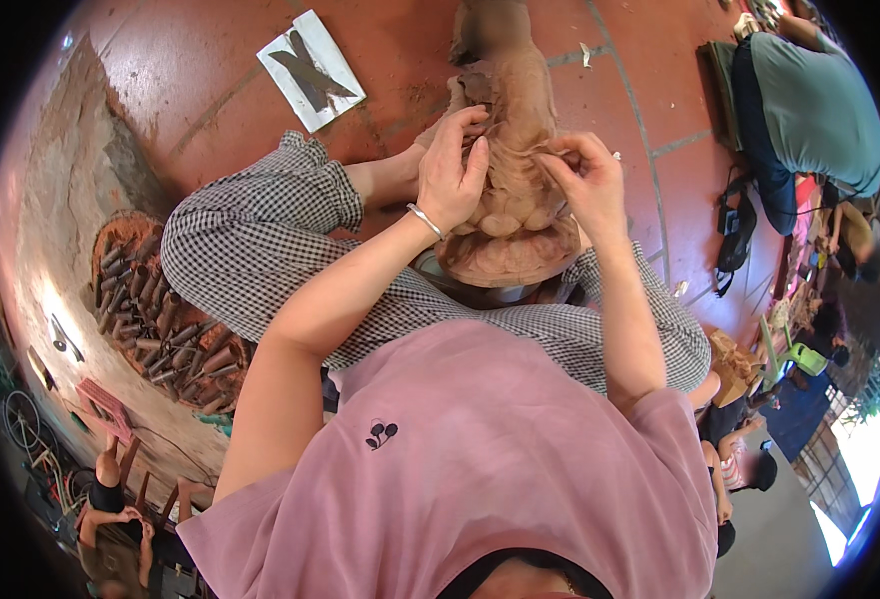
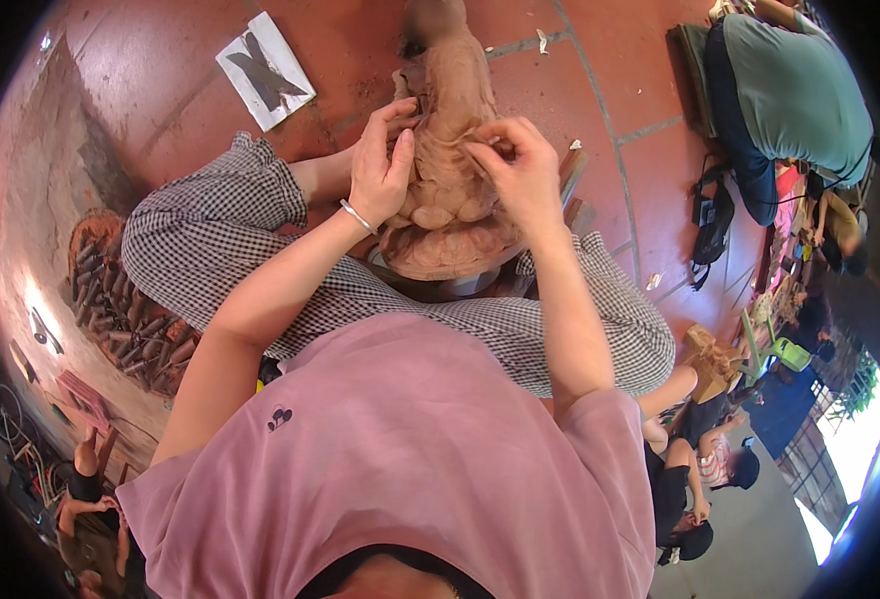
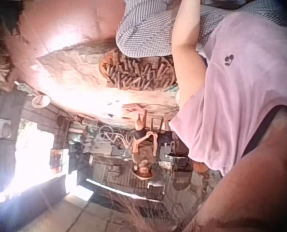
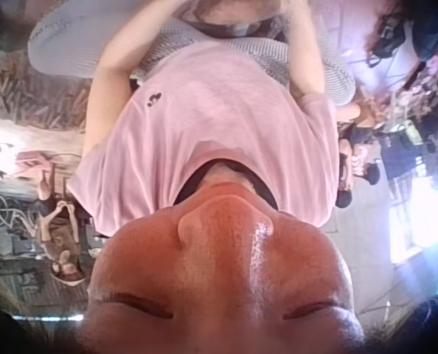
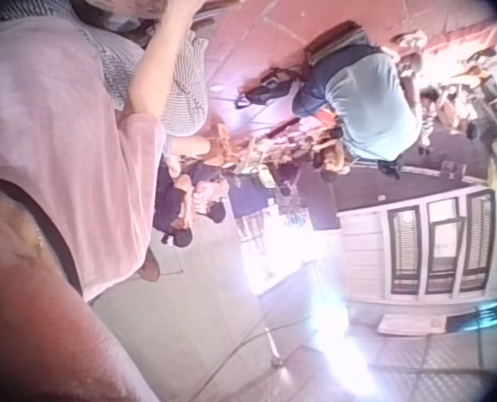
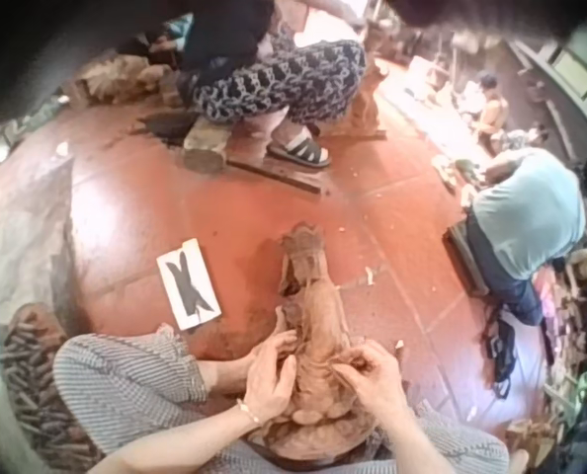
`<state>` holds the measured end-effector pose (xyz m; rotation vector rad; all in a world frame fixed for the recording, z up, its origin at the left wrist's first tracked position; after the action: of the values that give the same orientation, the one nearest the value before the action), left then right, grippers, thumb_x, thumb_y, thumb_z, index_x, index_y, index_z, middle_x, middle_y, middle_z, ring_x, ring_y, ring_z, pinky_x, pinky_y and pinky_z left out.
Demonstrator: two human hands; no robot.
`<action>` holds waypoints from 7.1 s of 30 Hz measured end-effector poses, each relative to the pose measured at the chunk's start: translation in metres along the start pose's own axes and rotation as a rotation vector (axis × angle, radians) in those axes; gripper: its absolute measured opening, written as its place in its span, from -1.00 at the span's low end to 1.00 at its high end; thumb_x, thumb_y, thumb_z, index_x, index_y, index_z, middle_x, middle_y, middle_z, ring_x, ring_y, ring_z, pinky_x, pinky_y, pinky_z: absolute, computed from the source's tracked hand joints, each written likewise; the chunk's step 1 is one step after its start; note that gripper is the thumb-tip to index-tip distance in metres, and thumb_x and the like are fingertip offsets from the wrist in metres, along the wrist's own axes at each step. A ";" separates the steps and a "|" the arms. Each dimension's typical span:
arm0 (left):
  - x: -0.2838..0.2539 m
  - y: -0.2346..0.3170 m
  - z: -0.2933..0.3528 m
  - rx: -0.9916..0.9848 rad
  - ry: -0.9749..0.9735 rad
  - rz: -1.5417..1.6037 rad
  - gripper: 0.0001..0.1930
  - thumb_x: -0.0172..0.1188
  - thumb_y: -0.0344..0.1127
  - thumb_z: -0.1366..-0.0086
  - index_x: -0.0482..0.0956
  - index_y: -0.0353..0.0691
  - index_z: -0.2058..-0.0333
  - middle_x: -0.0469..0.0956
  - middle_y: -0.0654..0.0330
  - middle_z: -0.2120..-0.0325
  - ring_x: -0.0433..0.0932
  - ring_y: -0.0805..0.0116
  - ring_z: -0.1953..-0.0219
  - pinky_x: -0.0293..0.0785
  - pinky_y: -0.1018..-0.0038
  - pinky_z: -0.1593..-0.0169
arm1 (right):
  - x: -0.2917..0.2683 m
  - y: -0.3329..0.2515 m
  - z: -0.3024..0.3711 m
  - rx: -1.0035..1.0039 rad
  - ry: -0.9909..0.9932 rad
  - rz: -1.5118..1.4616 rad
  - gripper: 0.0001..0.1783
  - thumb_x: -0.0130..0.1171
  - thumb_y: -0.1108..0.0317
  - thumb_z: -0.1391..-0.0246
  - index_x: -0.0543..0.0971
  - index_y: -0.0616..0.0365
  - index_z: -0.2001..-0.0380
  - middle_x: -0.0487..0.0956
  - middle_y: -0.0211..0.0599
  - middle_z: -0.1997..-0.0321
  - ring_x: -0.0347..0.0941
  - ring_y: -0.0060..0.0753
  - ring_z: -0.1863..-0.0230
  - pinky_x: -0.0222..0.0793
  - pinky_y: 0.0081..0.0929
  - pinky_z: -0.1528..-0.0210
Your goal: The person sits on the floor and carves a wooden object using a small knife, shaping its surface and removing small pieces of wood. The person rotates the object to access different areas and continues refining the details.
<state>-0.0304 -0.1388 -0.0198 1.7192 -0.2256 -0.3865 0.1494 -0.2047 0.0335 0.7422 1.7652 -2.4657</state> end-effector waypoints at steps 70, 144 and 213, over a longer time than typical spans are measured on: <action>-0.002 0.001 -0.002 -0.016 0.023 0.027 -0.61 0.00 -0.39 -0.37 0.35 -0.36 -0.15 0.48 -0.06 -0.04 0.53 0.08 -0.06 0.50 0.29 -0.12 | -0.011 -0.023 -0.019 -0.364 -0.044 0.341 -0.81 0.45 0.50 0.16 0.70 0.07 0.40 0.35 -0.18 -0.43 0.19 0.03 -0.46 0.23 -0.16 -0.40; -0.003 -0.014 0.000 -0.046 0.039 0.019 -0.72 -0.07 -0.39 -0.41 0.47 -0.38 0.01 0.50 -0.12 -0.10 0.49 -0.05 -0.10 0.35 0.20 -0.22 | 0.041 -0.046 0.010 -0.419 0.162 0.608 -0.84 0.34 0.41 0.14 0.53 0.18 0.52 0.22 -0.01 -0.48 0.00 0.21 -0.53 -0.05 0.25 -0.45; -0.006 0.003 -0.002 0.012 -0.015 -0.047 -0.75 0.04 -0.28 -0.42 0.53 -0.32 0.10 0.52 -0.08 -0.08 0.51 -0.04 -0.09 0.39 0.22 -0.18 | 0.030 -0.058 0.014 -0.475 0.176 0.525 -0.77 0.44 0.28 0.10 0.76 0.05 0.30 0.50 -0.10 -0.15 0.38 0.02 -0.20 0.32 -0.10 -0.20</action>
<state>-0.0349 -0.1349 -0.0161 1.7364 -0.1993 -0.4334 0.1011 -0.1891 0.0768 1.1979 1.8037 -1.6149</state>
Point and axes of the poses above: each hand's wrist, its own z-axis away from the middle knuckle, its own x-axis out of the palm, y = z × x, the point moved 6 cm from there along -z, towards the middle knuckle
